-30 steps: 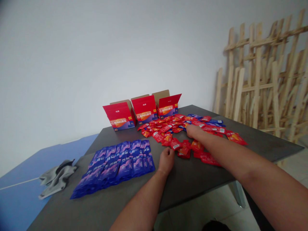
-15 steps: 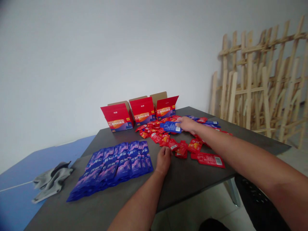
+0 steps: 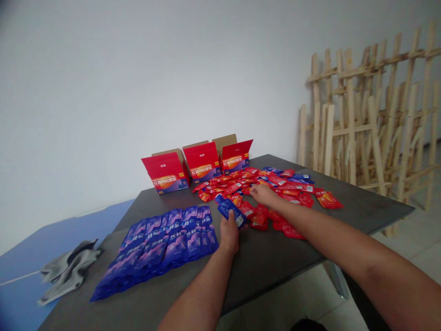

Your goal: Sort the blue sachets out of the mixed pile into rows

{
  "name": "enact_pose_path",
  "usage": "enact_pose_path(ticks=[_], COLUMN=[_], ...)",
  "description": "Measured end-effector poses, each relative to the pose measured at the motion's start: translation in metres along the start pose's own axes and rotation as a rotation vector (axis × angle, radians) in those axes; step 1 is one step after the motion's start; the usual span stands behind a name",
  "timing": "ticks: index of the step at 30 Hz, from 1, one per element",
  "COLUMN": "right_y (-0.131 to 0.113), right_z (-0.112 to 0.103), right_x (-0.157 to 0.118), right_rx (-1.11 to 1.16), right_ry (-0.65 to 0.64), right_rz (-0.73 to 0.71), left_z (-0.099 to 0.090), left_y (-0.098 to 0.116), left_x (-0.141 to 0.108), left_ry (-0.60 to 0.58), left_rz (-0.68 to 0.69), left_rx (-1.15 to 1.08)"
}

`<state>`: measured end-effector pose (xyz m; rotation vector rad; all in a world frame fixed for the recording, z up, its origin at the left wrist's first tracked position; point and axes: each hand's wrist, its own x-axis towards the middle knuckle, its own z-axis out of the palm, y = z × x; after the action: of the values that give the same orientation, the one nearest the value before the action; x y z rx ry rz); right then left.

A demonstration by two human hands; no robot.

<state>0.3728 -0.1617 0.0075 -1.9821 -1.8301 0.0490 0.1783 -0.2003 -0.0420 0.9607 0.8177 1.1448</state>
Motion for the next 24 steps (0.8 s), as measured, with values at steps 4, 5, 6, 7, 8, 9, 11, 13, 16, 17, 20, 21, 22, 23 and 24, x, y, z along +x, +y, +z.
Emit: enact_pose_path(ticks=[4,5,6,7,8,9,11,13,16,17,20,21,22,23,24], right_y=[0.037,0.042,0.045,0.046,0.046,0.046,0.044,0.043,0.043,0.043,0.045,0.045,0.046,0.048,0.049], right_z=[0.003,0.005,0.007,0.009,0.011,0.013,0.017,0.02,0.023,0.023,0.022,0.021,0.02,0.018,0.016], right_x=[0.029,0.034,0.037,0.04,0.042,0.044,0.048,0.051,0.055,0.056,0.056,0.055,0.055,0.054,0.053], right_rx=[-0.276,-0.308,-0.338,-0.369,-0.405,-0.44,-0.481,-0.501,-0.514,-0.515,-0.524,-0.529,-0.535,-0.54,-0.543], right_ry=[-0.053,-0.058,-0.061,-0.063,-0.068,-0.074,-0.081,-0.08,-0.065,-0.06,-0.055,-0.057,-0.056,-0.051,-0.039], right_rz=[0.095,0.087,0.07,0.051,0.029,0.007,-0.02,-0.024,-0.024,-0.032,-0.068,-0.08,-0.089,-0.095,-0.099], left_z=[0.003,0.003,0.003,0.002,0.002,0.002,0.002,0.002,0.002,0.002,0.003,0.003,0.003,0.003,0.003], left_y=[-0.004,-0.005,-0.005,-0.005,-0.005,-0.005,-0.004,-0.003,-0.003,-0.003,-0.004,-0.005,-0.005,-0.005,-0.005], left_x=[-0.002,-0.002,-0.002,-0.003,-0.003,-0.003,-0.004,-0.005,-0.006,-0.006,-0.005,-0.005,-0.004,-0.004,-0.004], left_ry=[-0.032,-0.039,-0.046,-0.052,-0.061,-0.069,-0.073,-0.063,-0.065,-0.071,-0.069,-0.068,-0.069,-0.069,-0.067], left_rz=[0.003,0.01,0.014,0.016,0.015,0.014,0.009,0.004,-0.003,-0.004,-0.009,-0.01,-0.009,-0.005,-0.001], left_rx=[0.072,0.086,0.097,0.105,0.111,0.116,0.126,0.135,0.138,0.136,0.132,0.131,0.131,0.13,0.128])
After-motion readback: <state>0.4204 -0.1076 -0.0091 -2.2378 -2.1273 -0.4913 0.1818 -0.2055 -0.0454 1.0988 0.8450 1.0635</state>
